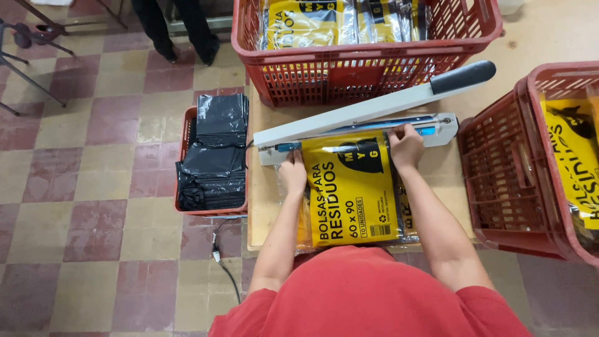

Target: The person repeatedly places yellow plastic bags containing black trash bags onto a heat-sealing machine, closes the lid to seal each package, and then places the sealed bags into a red basket. The process is repeated for multiple units throughout the clip.

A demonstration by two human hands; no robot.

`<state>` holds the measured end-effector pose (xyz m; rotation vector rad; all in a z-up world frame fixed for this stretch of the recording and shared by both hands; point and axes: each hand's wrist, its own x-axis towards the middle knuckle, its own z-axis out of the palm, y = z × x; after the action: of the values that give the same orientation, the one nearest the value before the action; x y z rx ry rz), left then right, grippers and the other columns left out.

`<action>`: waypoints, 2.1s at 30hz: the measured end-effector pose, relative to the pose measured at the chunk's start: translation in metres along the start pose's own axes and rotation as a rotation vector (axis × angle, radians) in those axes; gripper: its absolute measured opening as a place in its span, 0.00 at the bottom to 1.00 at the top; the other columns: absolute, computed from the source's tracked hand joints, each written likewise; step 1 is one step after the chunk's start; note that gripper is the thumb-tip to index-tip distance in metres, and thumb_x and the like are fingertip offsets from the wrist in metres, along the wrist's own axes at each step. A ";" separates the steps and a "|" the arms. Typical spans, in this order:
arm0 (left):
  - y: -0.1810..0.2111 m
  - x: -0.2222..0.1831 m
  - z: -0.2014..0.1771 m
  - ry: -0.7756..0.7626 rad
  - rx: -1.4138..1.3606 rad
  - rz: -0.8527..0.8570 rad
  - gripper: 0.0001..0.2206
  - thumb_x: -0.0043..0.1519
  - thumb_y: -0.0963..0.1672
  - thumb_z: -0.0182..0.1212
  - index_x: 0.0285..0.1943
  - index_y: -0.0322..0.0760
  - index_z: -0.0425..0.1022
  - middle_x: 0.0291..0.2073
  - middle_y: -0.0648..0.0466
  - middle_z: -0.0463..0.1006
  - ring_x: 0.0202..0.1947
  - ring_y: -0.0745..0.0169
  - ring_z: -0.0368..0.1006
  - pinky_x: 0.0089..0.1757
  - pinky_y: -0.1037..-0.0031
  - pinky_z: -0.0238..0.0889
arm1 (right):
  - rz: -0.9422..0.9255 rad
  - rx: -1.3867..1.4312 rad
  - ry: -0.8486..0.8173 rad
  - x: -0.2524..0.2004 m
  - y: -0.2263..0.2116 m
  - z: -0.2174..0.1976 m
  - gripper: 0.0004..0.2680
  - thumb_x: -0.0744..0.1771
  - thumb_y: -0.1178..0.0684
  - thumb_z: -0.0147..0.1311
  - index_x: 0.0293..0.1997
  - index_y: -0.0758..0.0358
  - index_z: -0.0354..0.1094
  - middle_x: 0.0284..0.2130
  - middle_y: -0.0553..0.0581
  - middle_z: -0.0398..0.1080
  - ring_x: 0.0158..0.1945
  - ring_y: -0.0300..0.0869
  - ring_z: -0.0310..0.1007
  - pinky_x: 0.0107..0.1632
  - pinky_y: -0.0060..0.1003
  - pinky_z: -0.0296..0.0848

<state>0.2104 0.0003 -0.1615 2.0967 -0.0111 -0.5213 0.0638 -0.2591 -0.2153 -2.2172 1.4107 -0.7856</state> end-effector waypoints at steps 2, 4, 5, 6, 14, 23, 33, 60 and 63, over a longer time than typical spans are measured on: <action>0.002 0.000 0.000 0.014 -0.021 0.005 0.19 0.65 0.53 0.48 0.55 0.44 0.79 0.46 0.41 0.81 0.56 0.36 0.72 0.55 0.53 0.63 | -0.025 -0.016 0.029 -0.007 -0.005 -0.009 0.06 0.63 0.45 0.65 0.34 0.46 0.71 0.27 0.47 0.75 0.37 0.48 0.77 0.42 0.46 0.73; 0.002 -0.002 -0.001 0.026 -0.040 0.008 0.19 0.65 0.53 0.48 0.54 0.43 0.79 0.46 0.41 0.82 0.56 0.36 0.72 0.54 0.53 0.63 | -0.048 -0.034 0.058 -0.014 -0.016 -0.024 0.07 0.64 0.45 0.65 0.35 0.48 0.69 0.27 0.47 0.75 0.37 0.48 0.77 0.43 0.47 0.74; 0.003 -0.002 0.000 0.028 -0.030 0.009 0.19 0.64 0.53 0.49 0.54 0.44 0.80 0.45 0.42 0.82 0.55 0.36 0.72 0.54 0.53 0.64 | -0.192 -0.038 0.091 -0.015 -0.023 -0.036 0.08 0.64 0.45 0.64 0.35 0.51 0.68 0.25 0.51 0.72 0.35 0.50 0.76 0.39 0.48 0.73; 0.003 -0.003 0.001 0.030 -0.020 0.010 0.20 0.64 0.53 0.49 0.54 0.44 0.80 0.45 0.43 0.82 0.54 0.36 0.73 0.53 0.54 0.64 | -0.337 -0.042 0.124 -0.017 -0.031 -0.047 0.08 0.65 0.45 0.62 0.35 0.53 0.67 0.23 0.54 0.69 0.32 0.53 0.75 0.36 0.48 0.72; -0.003 0.003 0.001 0.033 0.030 -0.019 0.21 0.65 0.55 0.46 0.53 0.47 0.80 0.45 0.46 0.83 0.55 0.38 0.73 0.55 0.55 0.63 | -1.115 -0.177 0.247 0.069 -0.144 -0.100 0.08 0.65 0.46 0.59 0.29 0.51 0.63 0.25 0.48 0.62 0.33 0.42 0.69 0.38 0.36 0.69; -0.010 0.006 0.005 0.039 -0.009 -0.020 0.23 0.64 0.56 0.44 0.52 0.45 0.81 0.47 0.45 0.82 0.56 0.41 0.72 0.57 0.57 0.61 | -0.411 -0.546 -0.818 0.081 -0.136 -0.090 0.30 0.69 0.28 0.22 0.52 0.61 0.72 0.51 0.68 0.73 0.59 0.60 0.70 0.60 0.55 0.65; 0.002 -0.001 0.002 -0.083 -0.157 -0.057 0.19 0.67 0.54 0.47 0.29 0.41 0.66 0.26 0.56 0.69 0.28 0.65 0.62 0.34 0.72 0.58 | -0.069 -0.488 -0.999 0.071 -0.147 -0.084 0.28 0.65 0.22 0.27 0.71 0.36 0.51 0.75 0.43 0.39 0.79 0.45 0.32 0.78 0.45 0.30; -0.016 -0.016 0.012 -0.159 0.014 0.103 0.15 0.66 0.52 0.54 0.28 0.47 0.64 0.22 0.65 0.69 0.23 0.76 0.62 0.27 0.83 0.57 | -0.167 -0.641 -0.823 0.067 -0.146 -0.081 0.29 0.63 0.19 0.27 0.61 0.38 0.68 0.56 0.47 0.73 0.61 0.45 0.71 0.58 0.41 0.73; -0.018 -0.014 0.014 -0.163 0.023 0.080 0.14 0.66 0.52 0.54 0.29 0.48 0.66 0.22 0.65 0.69 0.22 0.77 0.61 0.26 0.85 0.56 | -0.192 -0.624 -0.811 0.067 -0.141 -0.078 0.29 0.63 0.19 0.26 0.60 0.38 0.68 0.56 0.47 0.73 0.61 0.46 0.70 0.57 0.42 0.73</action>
<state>0.1889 0.0021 -0.1771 2.0611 -0.1953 -0.6446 0.1332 -0.2641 -0.0548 -2.6570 1.0949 0.5753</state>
